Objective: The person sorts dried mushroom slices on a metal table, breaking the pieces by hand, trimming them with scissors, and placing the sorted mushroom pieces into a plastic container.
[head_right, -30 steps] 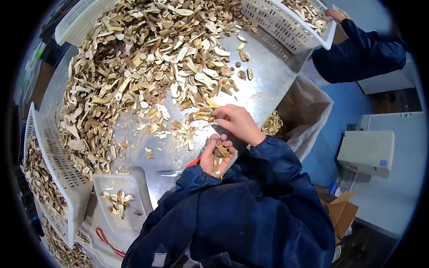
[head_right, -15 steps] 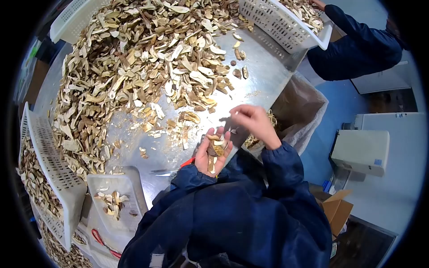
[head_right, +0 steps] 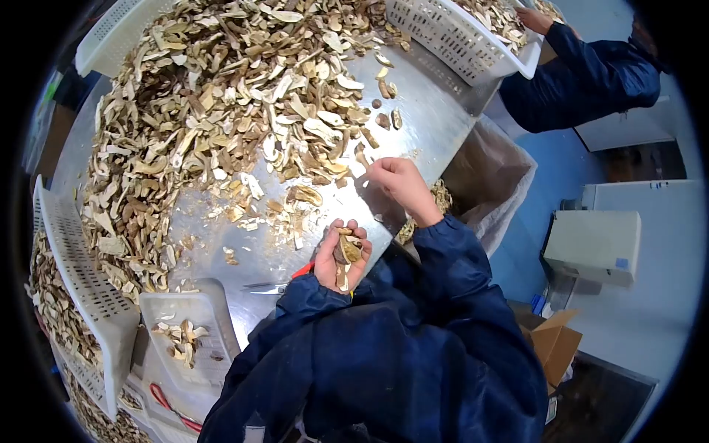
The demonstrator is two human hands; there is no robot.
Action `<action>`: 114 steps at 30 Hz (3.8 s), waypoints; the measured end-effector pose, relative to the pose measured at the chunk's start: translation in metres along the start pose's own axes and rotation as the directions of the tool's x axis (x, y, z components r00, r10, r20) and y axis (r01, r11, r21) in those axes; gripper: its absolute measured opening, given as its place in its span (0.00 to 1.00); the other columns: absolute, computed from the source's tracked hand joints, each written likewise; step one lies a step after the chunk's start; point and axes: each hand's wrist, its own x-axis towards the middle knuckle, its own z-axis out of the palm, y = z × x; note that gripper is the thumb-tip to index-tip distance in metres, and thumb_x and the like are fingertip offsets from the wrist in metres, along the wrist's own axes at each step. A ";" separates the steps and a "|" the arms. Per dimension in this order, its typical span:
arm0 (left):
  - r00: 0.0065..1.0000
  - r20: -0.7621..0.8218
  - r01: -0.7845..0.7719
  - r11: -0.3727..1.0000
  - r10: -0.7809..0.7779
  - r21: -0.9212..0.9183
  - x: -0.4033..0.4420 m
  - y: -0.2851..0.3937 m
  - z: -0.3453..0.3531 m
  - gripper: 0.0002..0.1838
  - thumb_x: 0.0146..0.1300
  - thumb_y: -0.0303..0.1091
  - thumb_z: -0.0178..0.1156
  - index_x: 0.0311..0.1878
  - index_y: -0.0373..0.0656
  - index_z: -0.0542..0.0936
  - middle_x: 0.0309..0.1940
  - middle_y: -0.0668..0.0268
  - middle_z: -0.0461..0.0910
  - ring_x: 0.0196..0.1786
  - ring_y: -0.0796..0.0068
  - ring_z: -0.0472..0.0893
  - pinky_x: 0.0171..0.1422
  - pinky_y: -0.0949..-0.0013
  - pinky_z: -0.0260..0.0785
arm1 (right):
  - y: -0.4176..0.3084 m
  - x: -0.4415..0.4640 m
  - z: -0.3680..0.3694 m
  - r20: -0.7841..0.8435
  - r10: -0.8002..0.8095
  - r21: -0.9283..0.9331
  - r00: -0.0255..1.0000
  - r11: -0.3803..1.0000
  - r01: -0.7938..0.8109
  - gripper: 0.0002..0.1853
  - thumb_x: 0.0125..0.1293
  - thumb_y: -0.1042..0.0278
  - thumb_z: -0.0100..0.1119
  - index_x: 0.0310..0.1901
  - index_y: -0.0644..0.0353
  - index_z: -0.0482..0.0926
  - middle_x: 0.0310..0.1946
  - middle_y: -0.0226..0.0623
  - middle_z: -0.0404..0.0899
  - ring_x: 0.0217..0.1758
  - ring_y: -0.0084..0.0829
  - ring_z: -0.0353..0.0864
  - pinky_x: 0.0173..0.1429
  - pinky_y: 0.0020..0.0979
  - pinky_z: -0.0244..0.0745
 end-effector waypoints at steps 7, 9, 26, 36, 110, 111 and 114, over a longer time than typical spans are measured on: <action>0.997 -0.071 -0.023 0.999 0.025 0.023 -0.001 0.000 0.002 0.14 0.68 0.32 0.48 0.56 0.48 0.70 0.54 0.63 0.73 0.58 0.66 0.72 0.62 0.58 0.65 | -0.010 -0.059 -0.007 0.366 0.129 0.485 0.922 0.819 -0.307 0.13 0.69 0.65 0.46 0.37 0.68 0.75 0.11 0.20 0.59 0.11 0.12 0.51 0.17 0.17 0.46; 0.999 -0.031 -0.015 1.000 0.016 0.020 0.000 0.001 -0.001 0.14 0.68 0.32 0.48 0.56 0.48 0.70 0.55 0.63 0.73 0.59 0.66 0.71 0.62 0.58 0.64 | -0.005 -0.062 -0.008 0.461 0.098 0.588 0.882 0.711 -0.386 0.13 0.70 0.68 0.43 0.40 0.69 0.74 0.11 0.20 0.57 0.10 0.12 0.49 0.15 0.17 0.45; 0.998 -0.052 -0.019 0.998 0.022 0.058 0.000 0.000 0.003 0.11 0.69 0.36 0.48 0.52 0.51 0.72 0.48 0.65 0.72 0.52 0.67 0.72 0.58 0.61 0.68 | -0.003 0.039 -0.011 -0.229 -0.535 -0.765 0.813 0.615 0.189 0.10 0.57 0.63 0.58 0.33 0.62 0.80 0.24 0.42 0.78 0.27 0.37 0.77 0.33 0.35 0.70; 0.989 -0.135 -0.040 0.994 0.053 0.100 0.000 -0.001 0.012 0.18 0.68 0.36 0.49 0.61 0.52 0.66 0.57 0.63 0.70 0.61 0.65 0.69 0.65 0.58 0.62 | -0.021 0.011 -0.024 -0.009 -0.271 -0.290 0.962 0.922 0.257 0.14 0.54 0.60 0.61 0.32 0.65 0.79 0.22 0.35 0.78 0.25 0.19 0.73 0.31 0.22 0.67; 0.992 -0.128 0.018 0.997 -0.008 0.073 -0.003 0.000 0.002 0.10 0.66 0.33 0.52 0.49 0.52 0.75 0.48 0.63 0.74 0.51 0.63 0.73 0.57 0.56 0.67 | -0.004 0.163 -0.092 -0.194 -0.427 -0.295 0.883 0.884 0.363 0.15 0.58 0.57 0.58 0.28 0.64 0.75 0.20 0.36 0.76 0.24 0.28 0.76 0.23 0.29 0.67; 0.992 -0.125 0.021 0.997 -0.012 0.070 -0.003 0.000 0.001 0.10 0.66 0.33 0.53 0.49 0.52 0.75 0.48 0.63 0.74 0.51 0.63 0.73 0.57 0.56 0.68 | 0.002 0.157 -0.108 -0.073 -0.278 0.186 0.958 0.940 0.287 0.14 0.58 0.58 0.57 0.28 0.62 0.75 0.18 0.34 0.74 0.23 0.27 0.75 0.20 0.26 0.64; 0.993 -0.118 0.025 0.998 -0.018 0.059 -0.002 -0.001 0.000 0.10 0.65 0.33 0.53 0.50 0.52 0.75 0.48 0.63 0.74 0.52 0.64 0.73 0.57 0.56 0.68 | -0.009 0.136 -0.104 -0.016 -0.168 0.697 0.986 0.705 0.132 0.09 0.61 0.64 0.54 0.28 0.59 0.72 0.15 0.25 0.67 0.16 0.19 0.68 0.13 0.18 0.52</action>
